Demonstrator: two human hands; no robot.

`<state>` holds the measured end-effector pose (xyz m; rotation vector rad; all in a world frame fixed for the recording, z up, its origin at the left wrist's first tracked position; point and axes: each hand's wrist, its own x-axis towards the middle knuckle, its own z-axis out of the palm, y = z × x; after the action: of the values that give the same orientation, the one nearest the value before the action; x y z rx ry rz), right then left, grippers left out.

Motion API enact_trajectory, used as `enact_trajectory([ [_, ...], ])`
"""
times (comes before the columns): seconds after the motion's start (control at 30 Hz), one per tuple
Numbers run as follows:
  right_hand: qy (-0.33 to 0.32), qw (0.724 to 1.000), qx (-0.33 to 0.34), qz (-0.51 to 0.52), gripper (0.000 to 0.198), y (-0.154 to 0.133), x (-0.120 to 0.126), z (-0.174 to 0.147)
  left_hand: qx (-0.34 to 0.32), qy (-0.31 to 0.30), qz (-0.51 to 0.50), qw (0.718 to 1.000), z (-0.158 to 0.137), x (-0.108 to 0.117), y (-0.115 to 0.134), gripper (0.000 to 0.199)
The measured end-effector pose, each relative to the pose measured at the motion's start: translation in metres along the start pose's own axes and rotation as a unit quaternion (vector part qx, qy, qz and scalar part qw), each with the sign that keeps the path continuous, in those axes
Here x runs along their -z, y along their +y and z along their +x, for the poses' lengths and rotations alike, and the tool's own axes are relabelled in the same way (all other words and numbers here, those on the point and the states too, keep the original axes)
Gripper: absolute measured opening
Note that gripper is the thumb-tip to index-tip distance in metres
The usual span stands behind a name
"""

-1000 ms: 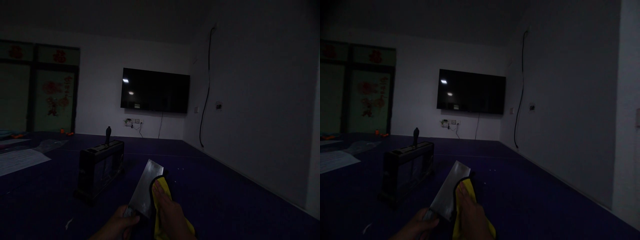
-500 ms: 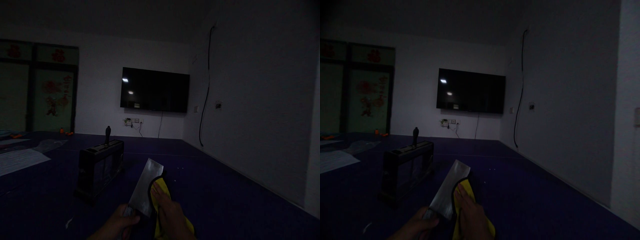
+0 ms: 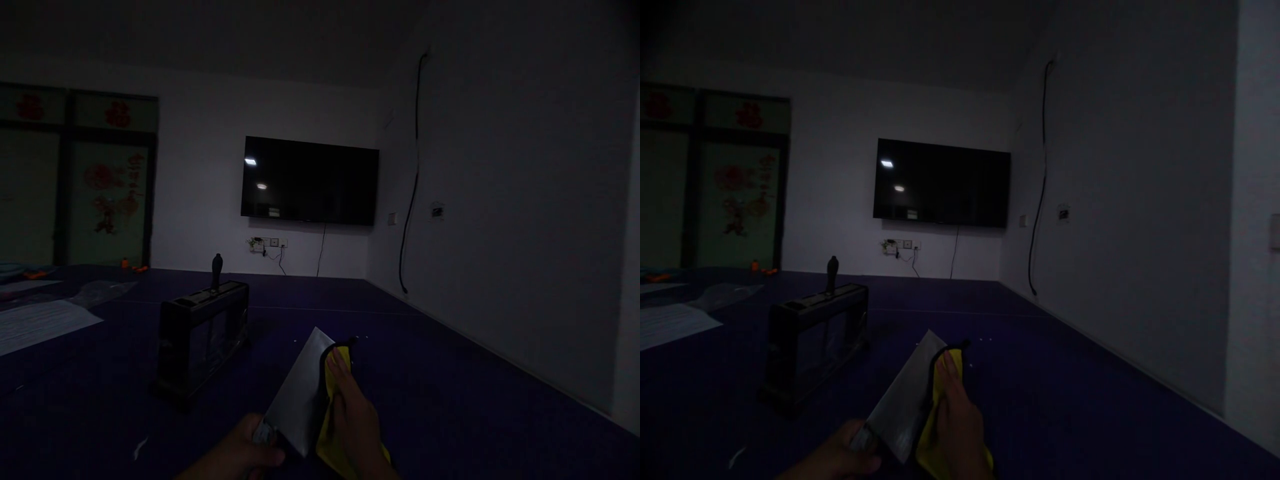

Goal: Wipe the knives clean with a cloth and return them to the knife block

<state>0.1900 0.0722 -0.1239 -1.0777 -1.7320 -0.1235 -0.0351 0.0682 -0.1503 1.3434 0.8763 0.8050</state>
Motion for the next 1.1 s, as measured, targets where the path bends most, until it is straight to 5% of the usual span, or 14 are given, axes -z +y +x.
enact_trajectory([
  [0.2, 0.024, 0.999, -0.021, -0.001, 0.067, 0.003, 0.000, 0.002, 0.002, 0.018, -0.002, 1.000, 0.000, -0.001, 0.000, 0.057],
  [0.53, 0.033, 0.999, -0.035, -0.015, 0.066, 0.008, -0.003, 0.002, -0.056, -0.036, 0.064, 0.996, -0.001, -0.003, 0.010, 0.058],
  [1.1, -0.012, 1.000, 0.013, -0.008, 0.065, 0.005, -0.001, 0.000, -0.046, 0.018, 0.017, 0.999, 0.007, 0.005, -0.012, 0.058],
])
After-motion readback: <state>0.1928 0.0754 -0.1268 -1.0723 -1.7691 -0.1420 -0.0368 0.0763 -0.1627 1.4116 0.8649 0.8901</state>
